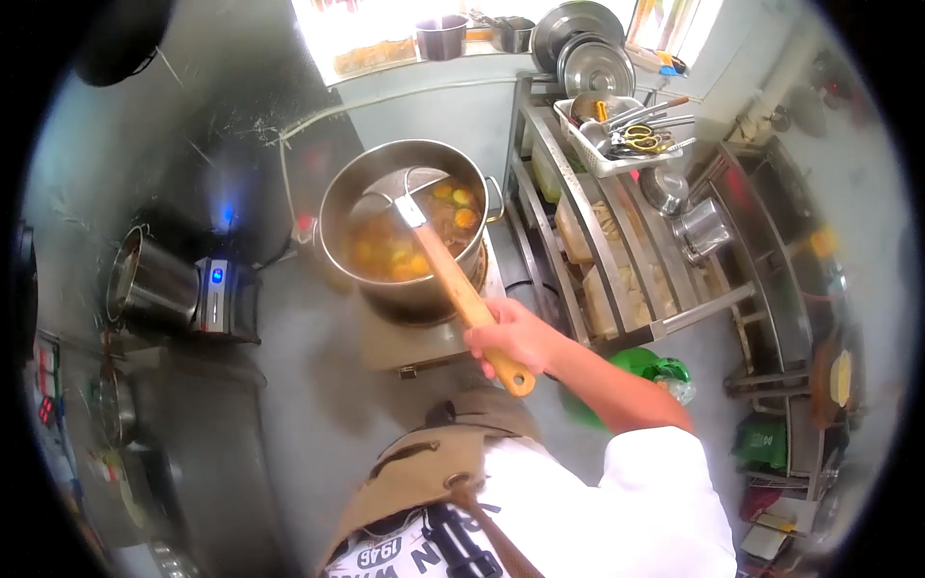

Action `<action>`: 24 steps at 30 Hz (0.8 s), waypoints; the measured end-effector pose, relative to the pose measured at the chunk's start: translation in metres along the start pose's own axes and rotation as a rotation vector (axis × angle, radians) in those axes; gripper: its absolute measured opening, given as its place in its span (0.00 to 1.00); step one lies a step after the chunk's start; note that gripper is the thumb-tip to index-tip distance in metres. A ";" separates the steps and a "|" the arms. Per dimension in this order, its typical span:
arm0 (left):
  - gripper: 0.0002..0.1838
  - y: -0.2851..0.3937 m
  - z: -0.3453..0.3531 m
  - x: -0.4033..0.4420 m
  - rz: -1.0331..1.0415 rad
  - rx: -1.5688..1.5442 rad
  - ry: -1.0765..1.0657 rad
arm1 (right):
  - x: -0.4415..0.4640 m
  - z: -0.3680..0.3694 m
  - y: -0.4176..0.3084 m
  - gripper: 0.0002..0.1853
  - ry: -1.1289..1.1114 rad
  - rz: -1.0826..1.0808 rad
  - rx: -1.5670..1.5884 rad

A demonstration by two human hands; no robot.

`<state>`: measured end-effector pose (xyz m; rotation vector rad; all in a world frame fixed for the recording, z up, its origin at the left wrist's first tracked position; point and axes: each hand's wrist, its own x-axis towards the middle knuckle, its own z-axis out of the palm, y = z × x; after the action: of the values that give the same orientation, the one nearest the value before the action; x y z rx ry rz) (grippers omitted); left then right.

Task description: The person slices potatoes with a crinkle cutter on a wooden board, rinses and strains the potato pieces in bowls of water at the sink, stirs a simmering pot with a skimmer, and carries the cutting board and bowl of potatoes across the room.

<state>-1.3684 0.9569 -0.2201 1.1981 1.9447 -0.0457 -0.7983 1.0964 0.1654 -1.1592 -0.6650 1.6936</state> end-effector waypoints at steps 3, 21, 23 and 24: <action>0.10 0.012 -0.003 0.003 0.001 -0.007 -0.005 | -0.031 0.011 -0.014 0.15 -0.019 0.031 -0.026; 0.10 0.103 0.000 0.013 0.078 0.002 -0.105 | -0.055 -0.007 0.022 0.25 0.125 -0.068 -1.050; 0.10 0.114 0.003 0.012 0.088 0.003 -0.116 | -0.051 -0.022 0.042 0.27 0.166 -0.278 -1.262; 0.10 0.119 0.004 0.012 0.091 0.004 -0.125 | -0.051 -0.022 0.044 0.27 0.208 -0.236 -1.331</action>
<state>-1.2781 1.0285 -0.1869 1.2550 1.7814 -0.0749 -0.7902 1.0302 0.1407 -1.9662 -1.8186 0.7709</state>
